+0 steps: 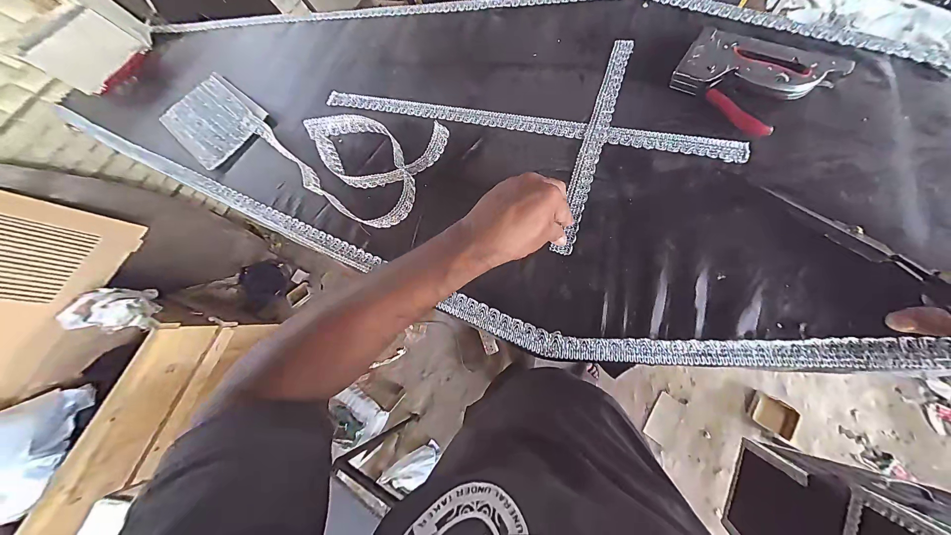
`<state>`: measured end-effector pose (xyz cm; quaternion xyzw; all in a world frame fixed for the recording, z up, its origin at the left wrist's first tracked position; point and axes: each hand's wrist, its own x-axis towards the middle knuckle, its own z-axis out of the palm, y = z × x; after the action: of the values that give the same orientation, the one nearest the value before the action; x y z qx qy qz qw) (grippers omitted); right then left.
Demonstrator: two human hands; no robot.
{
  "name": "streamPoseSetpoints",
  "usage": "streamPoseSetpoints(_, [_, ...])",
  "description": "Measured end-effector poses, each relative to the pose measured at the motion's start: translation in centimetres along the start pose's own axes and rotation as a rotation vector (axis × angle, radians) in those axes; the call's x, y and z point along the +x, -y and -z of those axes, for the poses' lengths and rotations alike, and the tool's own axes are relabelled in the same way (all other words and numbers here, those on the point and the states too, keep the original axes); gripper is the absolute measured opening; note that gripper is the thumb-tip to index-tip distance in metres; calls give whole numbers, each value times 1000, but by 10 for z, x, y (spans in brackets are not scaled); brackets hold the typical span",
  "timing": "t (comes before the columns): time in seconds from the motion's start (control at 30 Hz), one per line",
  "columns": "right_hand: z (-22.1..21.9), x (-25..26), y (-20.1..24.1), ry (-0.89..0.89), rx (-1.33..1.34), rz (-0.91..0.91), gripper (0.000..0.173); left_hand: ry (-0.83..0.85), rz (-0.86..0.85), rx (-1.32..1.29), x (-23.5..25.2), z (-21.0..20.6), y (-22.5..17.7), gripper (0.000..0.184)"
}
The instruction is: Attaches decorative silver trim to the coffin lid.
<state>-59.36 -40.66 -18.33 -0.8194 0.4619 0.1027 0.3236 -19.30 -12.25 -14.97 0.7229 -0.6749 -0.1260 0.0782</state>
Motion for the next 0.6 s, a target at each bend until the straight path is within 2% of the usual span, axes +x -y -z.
streamPoseSetpoints(0.1, [5, 1, 3, 18, -48, 14, 26, 8, 1, -26, 6, 1, 3, 11])
streamPoseSetpoints(0.17, [7, -4, 9, -7, -76, 23, 27, -50, -71, -16, 4, -3, 7, 15])
streamPoseSetpoints(0.3, [5, -11, 11, -93, -66, 50, 30, -358, -287, 178, -15, -19, 4, 26])
streamPoseSetpoints(0.37, [4, -10, 9, -126, -69, 52, 33, -543, -396, 265, -20, -25, -4, 19])
streamPoseSetpoints(0.43, [7, -13, 14, -117, -150, 32, 37, -643, -454, 313, -22, -34, -7, 13])
streamPoseSetpoints(0.5, [8, -14, 15, -152, -167, 57, 36, -644, -454, 314, -21, -46, -7, 14])
streamPoseSetpoints(0.6, [8, -16, 17, -164, -180, 84, 33, -553, -413, 215, -20, -50, -4, 20])
